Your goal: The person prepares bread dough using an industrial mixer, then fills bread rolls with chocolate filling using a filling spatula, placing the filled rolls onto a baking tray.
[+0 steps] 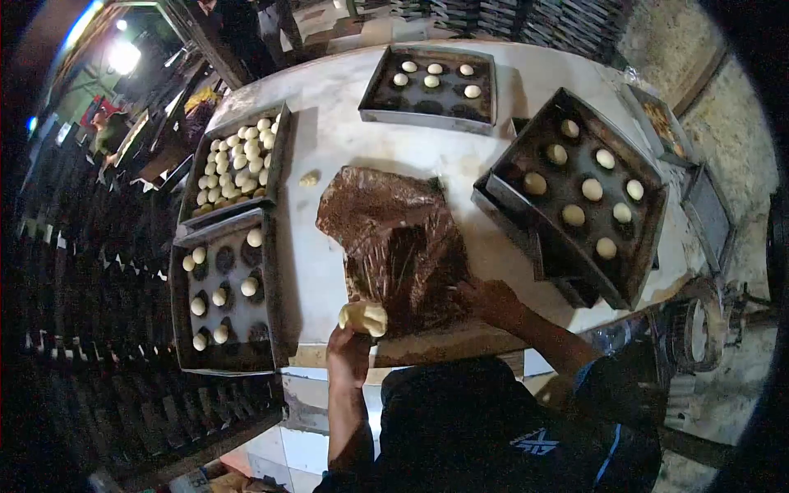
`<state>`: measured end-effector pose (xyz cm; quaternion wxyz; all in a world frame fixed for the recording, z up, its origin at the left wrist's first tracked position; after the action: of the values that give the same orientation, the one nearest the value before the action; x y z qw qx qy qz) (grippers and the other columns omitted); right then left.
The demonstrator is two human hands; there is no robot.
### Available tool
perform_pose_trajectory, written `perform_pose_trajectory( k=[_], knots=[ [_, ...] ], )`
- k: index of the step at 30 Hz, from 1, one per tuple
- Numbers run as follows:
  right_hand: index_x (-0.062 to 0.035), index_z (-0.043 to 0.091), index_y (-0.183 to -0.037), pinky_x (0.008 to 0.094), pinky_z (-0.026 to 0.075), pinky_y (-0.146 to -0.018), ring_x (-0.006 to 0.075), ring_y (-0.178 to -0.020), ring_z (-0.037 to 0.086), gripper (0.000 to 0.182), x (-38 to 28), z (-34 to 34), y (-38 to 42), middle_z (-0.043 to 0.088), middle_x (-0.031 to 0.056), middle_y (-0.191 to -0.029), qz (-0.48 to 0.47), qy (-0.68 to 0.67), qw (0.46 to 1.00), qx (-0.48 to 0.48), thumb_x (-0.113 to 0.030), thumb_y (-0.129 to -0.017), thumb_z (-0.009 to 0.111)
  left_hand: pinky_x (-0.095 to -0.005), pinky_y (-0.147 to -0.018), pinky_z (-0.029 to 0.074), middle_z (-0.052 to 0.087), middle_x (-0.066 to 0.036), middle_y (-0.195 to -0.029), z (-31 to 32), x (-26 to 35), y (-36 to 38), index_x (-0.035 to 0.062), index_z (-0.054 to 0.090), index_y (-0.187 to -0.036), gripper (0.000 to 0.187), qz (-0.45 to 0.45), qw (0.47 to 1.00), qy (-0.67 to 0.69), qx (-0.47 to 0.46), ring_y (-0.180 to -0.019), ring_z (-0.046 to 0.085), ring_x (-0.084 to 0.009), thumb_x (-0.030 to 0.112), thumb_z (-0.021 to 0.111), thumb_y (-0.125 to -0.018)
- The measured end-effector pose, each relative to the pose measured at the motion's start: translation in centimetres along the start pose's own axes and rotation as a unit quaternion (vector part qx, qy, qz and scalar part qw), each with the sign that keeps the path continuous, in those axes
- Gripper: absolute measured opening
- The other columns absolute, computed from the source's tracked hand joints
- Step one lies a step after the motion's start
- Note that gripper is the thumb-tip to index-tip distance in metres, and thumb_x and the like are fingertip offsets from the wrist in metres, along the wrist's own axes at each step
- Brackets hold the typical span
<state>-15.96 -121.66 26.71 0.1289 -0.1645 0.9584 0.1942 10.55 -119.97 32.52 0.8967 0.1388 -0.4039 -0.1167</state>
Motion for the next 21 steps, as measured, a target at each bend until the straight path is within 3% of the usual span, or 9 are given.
perform_pose_trajectory(
  k=[3, 4, 5, 6, 12, 14, 15, 17, 21],
  knots=[
    [-0.0051, 0.043, -0.134, 0.0475, 0.053, -0.069, 0.0369, -0.08, 0.064, 0.056, 3.4, -1.1, -4.9, 0.059, 0.0221, -0.102, 0.025, 0.037, 0.997, 0.058, -0.006, -0.079, 0.054, -0.0364, -0.067, 0.055, 0.057, -0.012, -0.12, 0.5, 0.4, -0.7, 0.0005, 0.044, -0.134, 0.058, 0.018, 0.998, -0.051, 0.011, -0.105, 0.058, -0.0248, 0.032, 0.057, -0.087],
    [-0.0055, 0.044, -0.133, 0.0475, 0.053, -0.068, 0.0362, -0.077, 0.064, 0.055, 5.1, -1.9, -6.6, 0.06, 0.0216, -0.095, 0.031, -0.095, 0.985, 0.143, -0.007, -0.08, 0.054, -0.0364, -0.067, 0.055, 0.057, -0.012, -0.12, 1.0, 0.3, -0.9, 0.0005, 0.044, -0.134, 0.058, 0.017, 0.998, -0.05, 0.018, -0.105, 0.058, -0.0248, 0.032, 0.057, -0.087],
    [-0.0059, 0.045, -0.132, 0.0476, 0.053, -0.067, 0.0356, -0.075, 0.064, 0.054, 7.2, -2.3, -7.4, 0.061, 0.0212, -0.088, 0.039, -0.226, 0.947, 0.224, -0.007, -0.08, 0.054, -0.0398, -0.084, 0.047, 0.055, -0.013, -0.122, 1.5, 0.1, -1.0, -0.0004, 0.045, -0.132, 0.057, 0.001, 0.999, -0.026, 0.029, -0.111, 0.054, -0.0259, 0.029, 0.059, -0.086],
    [-0.0059, 0.045, -0.132, 0.0476, 0.053, -0.067, 0.0356, -0.075, 0.064, 0.054, 7.7, -2.4, -8.0, 0.061, 0.0212, -0.088, 0.038, -0.23, 0.947, 0.222, -0.007, -0.08, 0.054, -0.0432, -0.1, 0.039, 0.054, -0.013, -0.125, 1.8, -0.2, -1.2, -0.0012, 0.045, -0.131, 0.056, -0.015, 0.999, -0.004, 0.039, -0.117, 0.05, -0.0271, 0.027, 0.062, -0.086],
    [-0.0034, 0.065, -0.111, 0.0394, 0.052, -0.067, 0.0323, -0.076, 0.066, 0.025, 6.8, -1.2, -8.6, 0.067, 0.0187, -0.094, -0.023, -0.134, 0.986, 0.092, -0.012, -0.089, 0.055, -0.0437, -0.1, 0.04, 0.054, -0.014, -0.122, -0.7, -3.5, -4.7, 0.0, 0.052, -0.124, 0.041, -0.024, 0.992, -0.037, 0.12, -0.117, 0.05, -0.0274, 0.026, 0.055, -0.092],
    [-0.0041, 0.069, -0.103, 0.0361, 0.052, -0.07, 0.03, -0.081, 0.066, 0.021, 4.3, -2.1, -5.9, 0.068, 0.0156, -0.101, -0.014, -0.515, 0.857, 0.01, -0.017, -0.092, 0.056, -0.044, -0.101, 0.04, 0.054, -0.014, -0.121, -1.1, -4.7, -5.7, -0.0003, 0.051, -0.123, 0.04, -0.05, 0.986, -0.049, 0.153, -0.117, 0.049, -0.0273, 0.027, 0.053, -0.094],
    [-0.0041, 0.069, -0.103, 0.0361, 0.052, -0.07, 0.03, -0.081, 0.066, 0.021, 3.5, -1.0, -5.3, 0.068, 0.0156, -0.101, -0.01, -0.516, 0.856, 0.009, -0.017, -0.092, 0.056, -0.0439, -0.1, 0.04, 0.054, -0.014, -0.121, 0.7, -5.6, -6.3, -0.0005, 0.05, -0.123, 0.04, -0.07, 0.991, -0.012, 0.111, -0.117, 0.049, -0.0271, 0.028, 0.051, -0.095],
    [-0.0051, 0.064, -0.115, 0.0353, 0.052, -0.075, 0.0273, -0.084, 0.065, 0.027, 0.8, -3.2, -2.2, 0.067, 0.0143, -0.1, -0.161, -0.335, 0.899, 0.233, -0.016, -0.09, 0.059, -0.0434, -0.099, 0.04, 0.053, -0.014, -0.123, 4.2, -6.4, -6.5, 0.0006, 0.047, -0.127, 0.042, -0.076, 0.997, 0.027, 0.01, -0.116, 0.05, -0.0264, 0.03, 0.047, -0.096],
    [-0.0071, 0.056, -0.125, 0.0379, 0.051, -0.081, 0.029, -0.092, 0.063, 0.04, -1.7, -3.0, 1.2, 0.064, 0.0142, -0.104, -0.091, -0.245, 0.95, 0.17, -0.015, -0.087, 0.061, -0.0387, -0.096, 0.045, 0.055, -0.012, -0.12, 4.5, -7.8, -6.6, 0.0028, 0.051, -0.124, 0.037, -0.107, 0.992, 0.059, -0.018, -0.112, 0.054, -0.0255, 0.027, 0.047, -0.096]
  ],
)
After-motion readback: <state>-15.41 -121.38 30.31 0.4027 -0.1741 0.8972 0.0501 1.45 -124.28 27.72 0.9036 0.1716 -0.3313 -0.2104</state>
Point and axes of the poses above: each hand's wrist, its own y-axis away from the middle knuckle, its own z-axis out of the palm, x = y × z, the point moved 9 cm from there along -y, towards the middle knuckle
